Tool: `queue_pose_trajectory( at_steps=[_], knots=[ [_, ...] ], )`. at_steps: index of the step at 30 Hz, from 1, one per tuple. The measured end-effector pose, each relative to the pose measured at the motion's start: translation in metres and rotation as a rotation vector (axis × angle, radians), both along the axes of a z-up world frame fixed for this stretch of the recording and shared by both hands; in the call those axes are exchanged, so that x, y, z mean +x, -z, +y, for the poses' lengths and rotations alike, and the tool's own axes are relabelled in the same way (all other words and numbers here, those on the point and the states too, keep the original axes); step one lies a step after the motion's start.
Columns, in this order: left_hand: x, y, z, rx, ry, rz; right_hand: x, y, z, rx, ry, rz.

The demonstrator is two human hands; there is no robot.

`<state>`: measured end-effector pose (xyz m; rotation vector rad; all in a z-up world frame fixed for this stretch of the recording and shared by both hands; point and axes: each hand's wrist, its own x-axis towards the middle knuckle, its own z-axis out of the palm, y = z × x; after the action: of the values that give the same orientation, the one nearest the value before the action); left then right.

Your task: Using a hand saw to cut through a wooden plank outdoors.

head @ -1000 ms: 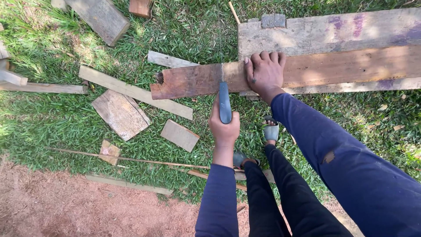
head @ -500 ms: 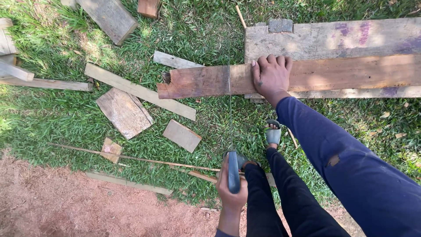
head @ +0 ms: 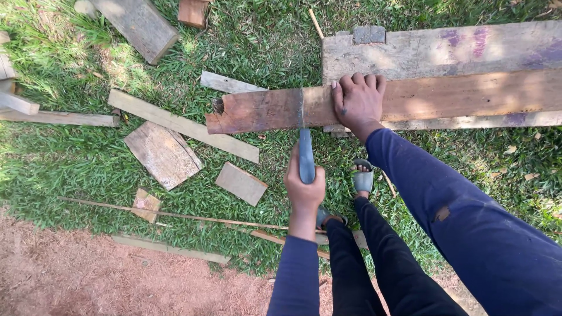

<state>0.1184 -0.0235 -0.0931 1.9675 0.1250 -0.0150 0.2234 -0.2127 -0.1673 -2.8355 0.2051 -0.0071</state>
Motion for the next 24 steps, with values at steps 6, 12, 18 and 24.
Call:
queue_pose_trajectory(
  at_steps=[6,12,18,24],
  knots=[
    [-0.107,-0.045,0.037,-0.068,0.025,0.151,0.0,0.0,0.001,-0.001,0.004,-0.007],
    [-0.057,-0.025,0.022,0.0,0.065,0.102,0.0,0.002,0.0,-0.005,0.007,0.012],
    [0.054,0.012,-0.017,0.047,0.004,0.105,-0.001,0.0,-0.001,-0.002,-0.006,-0.007],
    [0.01,0.001,-0.003,0.013,0.013,-0.016,-0.001,0.001,0.0,-0.002,-0.003,-0.018]
  ],
)
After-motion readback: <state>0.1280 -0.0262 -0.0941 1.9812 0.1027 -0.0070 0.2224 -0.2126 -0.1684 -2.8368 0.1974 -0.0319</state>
